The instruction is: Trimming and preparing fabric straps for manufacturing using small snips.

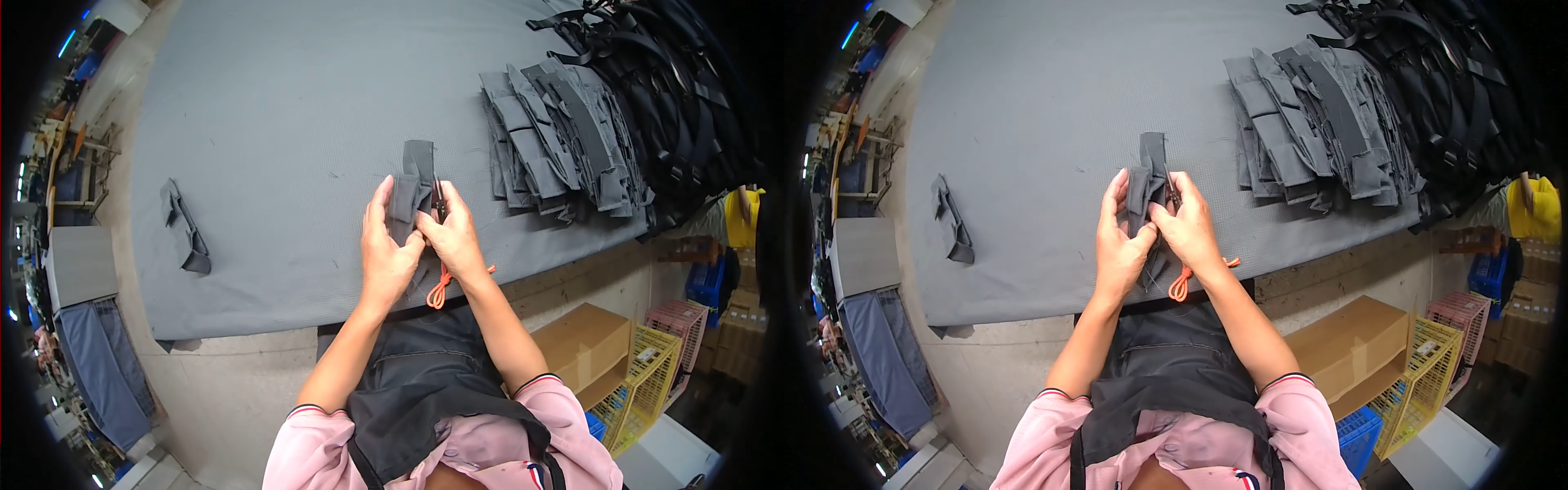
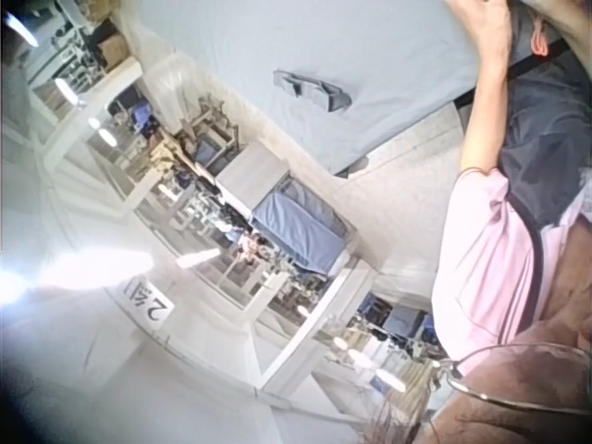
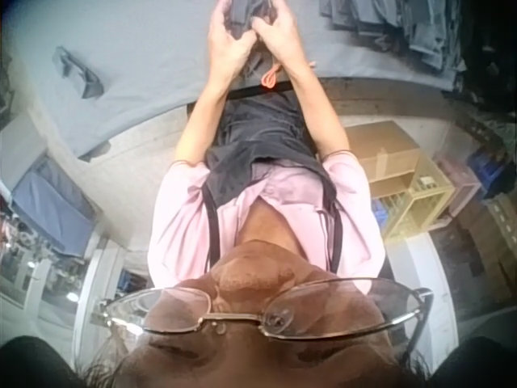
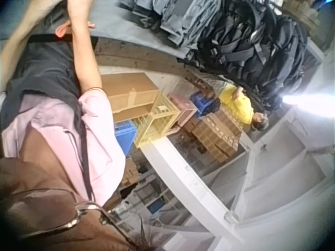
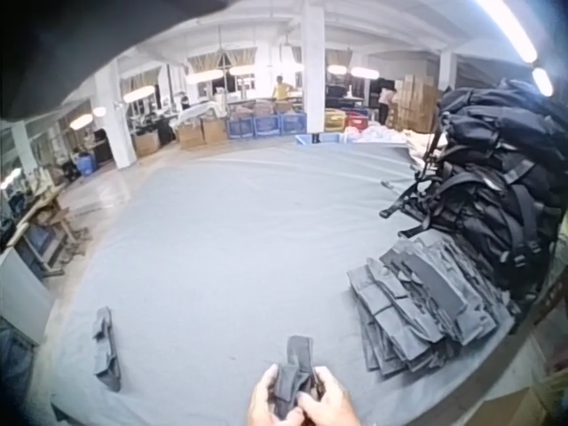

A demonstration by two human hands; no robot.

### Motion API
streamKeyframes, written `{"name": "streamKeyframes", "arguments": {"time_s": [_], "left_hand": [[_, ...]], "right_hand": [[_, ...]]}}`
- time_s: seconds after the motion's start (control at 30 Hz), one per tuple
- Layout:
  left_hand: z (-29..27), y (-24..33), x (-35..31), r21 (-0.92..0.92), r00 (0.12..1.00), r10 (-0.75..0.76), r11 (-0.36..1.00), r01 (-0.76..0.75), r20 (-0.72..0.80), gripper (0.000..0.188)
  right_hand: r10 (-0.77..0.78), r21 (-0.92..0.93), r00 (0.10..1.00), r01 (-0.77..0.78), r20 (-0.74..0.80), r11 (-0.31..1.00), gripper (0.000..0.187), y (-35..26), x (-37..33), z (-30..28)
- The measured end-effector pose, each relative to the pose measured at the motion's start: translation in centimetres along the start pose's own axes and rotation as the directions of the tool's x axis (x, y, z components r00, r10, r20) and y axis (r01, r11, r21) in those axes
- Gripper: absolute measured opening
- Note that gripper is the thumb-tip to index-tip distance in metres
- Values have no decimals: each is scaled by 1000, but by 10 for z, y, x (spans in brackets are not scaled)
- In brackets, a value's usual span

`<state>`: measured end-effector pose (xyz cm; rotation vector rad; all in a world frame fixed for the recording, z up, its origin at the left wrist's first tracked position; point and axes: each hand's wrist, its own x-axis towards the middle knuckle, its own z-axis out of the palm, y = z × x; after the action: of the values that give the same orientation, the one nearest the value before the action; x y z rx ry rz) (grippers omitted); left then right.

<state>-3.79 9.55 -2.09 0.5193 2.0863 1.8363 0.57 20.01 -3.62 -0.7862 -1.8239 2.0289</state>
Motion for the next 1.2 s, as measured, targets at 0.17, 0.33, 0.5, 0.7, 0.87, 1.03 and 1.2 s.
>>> {"name": "streamKeyframes", "arguments": {"time_s": [0.17, 0.33, 0.5, 0.7, 0.87, 1.03, 1.2], "left_hand": [[-17, -9, 3, -57, 999, -44, 997, 45, 7, 47], [-17, -10, 1, -35, 1000, 11, 999, -10, 27, 29], [-30, -8, -3, -47, 989, -102, 993, 107, 105, 22], [-29, 13, -11, -541, 872, -402, 684, 489, 280, 41], [-36, 10, -12, -311, 866, -479, 809, 499, 145, 47], [-41, 18, -16, -110, 919, -390, 913, 394, 52, 49], [-42, 16, -18, -54, 924, -365, 926, 373, 117, 49]], "right_hand": [[-167, -359, 986, 151, -14, 921, 35, -23, -8, -1], [-239, -434, 970, 233, 41, 870, 38, -32, -5, -11], [-77, -366, 990, 115, 118, 924, 27, -31, -3, -24], [244, 238, 856, -381, 455, 894, 16, -29, -13, -26], [-35, -241, 988, 70, 150, 968, 30, -24, -49, -11], [-391, -639, 876, 477, 283, 604, 33, -51, -61, -15], [-441, -667, 781, 615, 442, 420, 30, -62, -61, -20]]}}
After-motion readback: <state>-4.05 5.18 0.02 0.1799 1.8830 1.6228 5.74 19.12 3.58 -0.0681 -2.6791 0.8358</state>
